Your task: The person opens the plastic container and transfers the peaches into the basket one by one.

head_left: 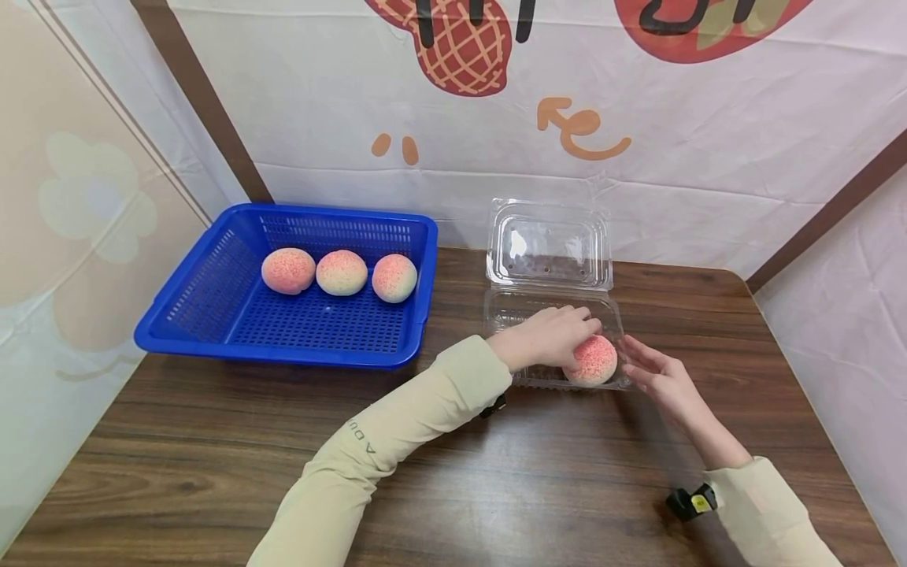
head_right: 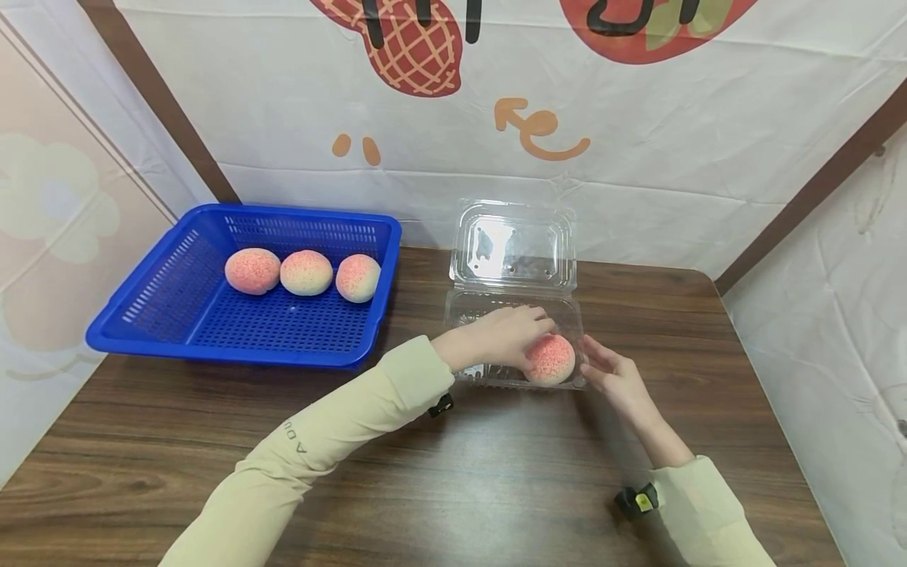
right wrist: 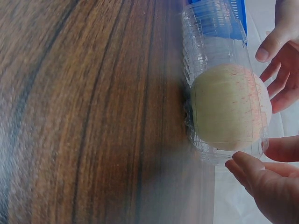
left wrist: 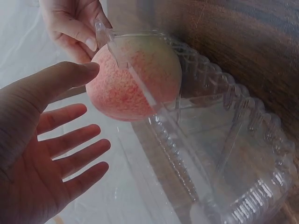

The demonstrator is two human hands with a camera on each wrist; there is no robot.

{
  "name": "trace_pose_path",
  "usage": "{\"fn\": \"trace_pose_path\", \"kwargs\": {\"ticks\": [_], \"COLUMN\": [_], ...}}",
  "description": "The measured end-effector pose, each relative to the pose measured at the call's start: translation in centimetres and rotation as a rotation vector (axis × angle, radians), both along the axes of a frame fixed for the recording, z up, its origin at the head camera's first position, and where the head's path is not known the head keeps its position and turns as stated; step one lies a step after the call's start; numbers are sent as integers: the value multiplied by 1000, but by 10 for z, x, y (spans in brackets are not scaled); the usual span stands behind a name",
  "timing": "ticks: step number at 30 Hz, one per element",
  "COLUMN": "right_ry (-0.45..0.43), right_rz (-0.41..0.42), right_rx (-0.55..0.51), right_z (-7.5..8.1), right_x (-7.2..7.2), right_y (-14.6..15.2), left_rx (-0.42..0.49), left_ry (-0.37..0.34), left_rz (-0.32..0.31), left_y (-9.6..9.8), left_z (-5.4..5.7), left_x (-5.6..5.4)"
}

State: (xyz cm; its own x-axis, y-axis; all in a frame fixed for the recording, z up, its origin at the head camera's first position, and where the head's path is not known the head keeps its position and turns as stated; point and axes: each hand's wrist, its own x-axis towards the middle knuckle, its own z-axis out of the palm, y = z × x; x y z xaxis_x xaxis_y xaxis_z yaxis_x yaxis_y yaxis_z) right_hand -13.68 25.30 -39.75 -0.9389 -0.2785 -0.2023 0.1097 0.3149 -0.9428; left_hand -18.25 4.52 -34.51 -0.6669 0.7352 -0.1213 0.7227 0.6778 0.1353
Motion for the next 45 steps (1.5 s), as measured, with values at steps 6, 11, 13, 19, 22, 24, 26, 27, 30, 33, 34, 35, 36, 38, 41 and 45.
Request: {"fn": "trace_pose_path", "kwargs": {"ticks": [6,11,13,19,22,24,26,27,30,33,34,35,36,38,41,45], "right_ry": [1,1,-1,-6,-5,-4,-2,-2,-1,-1,0,-1,0,1,7,11], "right_rz": [1,3,4,7,6,4,2,0,-2,-3,-2,-5,-5,-7,-10,-10], "right_rx": [6,13,7,-14,-8,-3,-1,-2,-3,-5,-3,-2,1,7,19,32], "right_z": [0,1,1,1,1,0,0,0,-1,-1,-1,-1,-1,-1,-1,-1], "right_x": [0,0,0,0,0,0,0,0,0,-1,-1,-1,-1,-1,0,0], "right_y": [0,1,0,0,0,0,0,0,0,0,0,0,0,0,0,1], "left_rx": [9,11,15,8,4,10,17,22,30,32,34,35,35,34,32,21], "left_ry": [-10,-17,-20,-6,-1,-3,-10,-15,-22,-16,-14,-15,-16,-14,-12,2], "left_rz": [8,6,3,-10,-18,-22,-23,-24,-35,-46,-48,-48,-48,-49,-53,-62], "left_y": [3,6,8,13,15,16,17,17,19,20,21,21,22,23,24,26], "left_z": [-2,-5,-5,-6,-8,-9,-10,-10,-11,-12,-12,-12,-12,-12,-13,-14], "left_x": [1,1,1,3,3,3,3,3,4,4,4,5,5,5,6,6]}}
